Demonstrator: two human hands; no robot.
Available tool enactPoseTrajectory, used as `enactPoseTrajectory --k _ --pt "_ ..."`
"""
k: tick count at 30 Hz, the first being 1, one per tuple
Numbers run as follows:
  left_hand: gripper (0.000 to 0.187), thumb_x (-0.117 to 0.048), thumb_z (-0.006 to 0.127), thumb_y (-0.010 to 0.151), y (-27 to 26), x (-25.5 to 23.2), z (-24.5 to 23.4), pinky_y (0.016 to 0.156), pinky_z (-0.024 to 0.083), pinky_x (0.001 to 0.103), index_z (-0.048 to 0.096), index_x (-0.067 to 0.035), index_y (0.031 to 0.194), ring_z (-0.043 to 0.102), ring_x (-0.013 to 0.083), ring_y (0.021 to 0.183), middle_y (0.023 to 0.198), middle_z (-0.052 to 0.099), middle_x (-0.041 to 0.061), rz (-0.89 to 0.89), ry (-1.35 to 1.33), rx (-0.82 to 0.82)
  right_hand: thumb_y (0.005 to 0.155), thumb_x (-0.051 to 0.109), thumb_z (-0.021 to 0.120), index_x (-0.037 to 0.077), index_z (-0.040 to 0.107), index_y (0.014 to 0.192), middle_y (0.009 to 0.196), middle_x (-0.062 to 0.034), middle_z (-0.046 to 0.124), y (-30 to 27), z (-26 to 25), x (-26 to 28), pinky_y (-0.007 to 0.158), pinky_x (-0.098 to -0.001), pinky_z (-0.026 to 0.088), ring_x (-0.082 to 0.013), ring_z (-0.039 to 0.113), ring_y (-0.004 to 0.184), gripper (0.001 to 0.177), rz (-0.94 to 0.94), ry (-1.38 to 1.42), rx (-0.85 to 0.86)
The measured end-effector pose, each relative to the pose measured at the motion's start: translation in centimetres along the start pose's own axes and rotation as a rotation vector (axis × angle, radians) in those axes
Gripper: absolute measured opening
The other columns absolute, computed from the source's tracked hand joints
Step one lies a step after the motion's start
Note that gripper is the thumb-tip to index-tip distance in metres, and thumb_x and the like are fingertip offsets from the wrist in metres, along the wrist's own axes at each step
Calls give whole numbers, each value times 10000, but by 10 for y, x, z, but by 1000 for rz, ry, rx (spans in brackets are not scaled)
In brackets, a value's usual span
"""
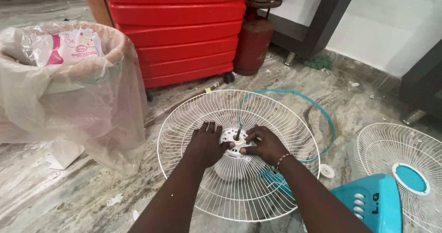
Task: The person assembles a table fan by attaching the front grill, securing it with a screwdriver, and then installing the fan blades onto the motor hub. The person uses a screwdriver to tighten the grill and then places the blades by hand.
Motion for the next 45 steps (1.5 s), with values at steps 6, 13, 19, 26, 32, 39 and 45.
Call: enactPoseTrajectory --k 6,13,19,26,32,39,45 --pt "829 -668 543 929 1 5 7 1200 318 502 428 -90 1511 300 371 1509 1602 355 200 9 -7 -13 619 205 958 40 723 931 1274 -60 603 -7 0 4 1055 -323 537 -211 639 1206 424 -17 -44 -13" --pt "858 -684 431 979 -15 -6 4 1216 115 637 224 -124 1595 89 323 1576 1696 119 138 -129 58 61 684 245 933 87 643 1026 1246 -68 575 -23 6 25 1062 -337 514 -235 624 1211 475 -73 -160 -16" --pt "935 -673 549 895 -14 -44 -6 1196 65 727 238 -161 1613 133 329 1575 1702 185 87 -222 -210 93 755 190 860 93 608 1251 1271 -112 616 -39 2 48 1011 -380 521 -305 635 1173 564 -122 -346 -67" --pt "931 -705 603 852 -25 -59 -11 1204 117 606 361 -124 1538 167 461 1518 1645 246 172 -161 -82 -203 872 147 663 164 755 1091 1018 -88 780 -55 -75 64 848 -401 593 -277 760 940 238 -172 -375 -309" --pt "921 -759 616 834 -25 -55 -5 1214 94 598 432 -168 1516 179 480 1508 1598 240 330 -280 -9 -187 920 169 640 115 722 1087 981 -152 757 -74 -177 -6 798 -447 558 -355 713 921 194 32 -356 -926" --pt "945 -817 607 781 -29 -56 -21 1181 95 719 442 -250 1519 168 425 1533 1622 254 229 -283 15 -35 930 203 665 110 739 1071 997 -164 749 -29 -159 -180 815 -452 549 -364 704 935 184 571 -375 -408" --pt "947 -831 617 750 -28 -56 -27 1081 86 845 442 -286 1504 125 403 1540 1650 203 175 -311 -35 16 935 199 662 106 741 1074 998 -168 747 -25 -93 -216 818 -454 547 -365 704 938 185 531 -375 -92"
Point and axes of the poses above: each hand's wrist, its own y-axis towards the middle knuckle, its own z-axis out of the palm, x = y × z, the point moved 10 cm from there along y, towards the middle knuckle
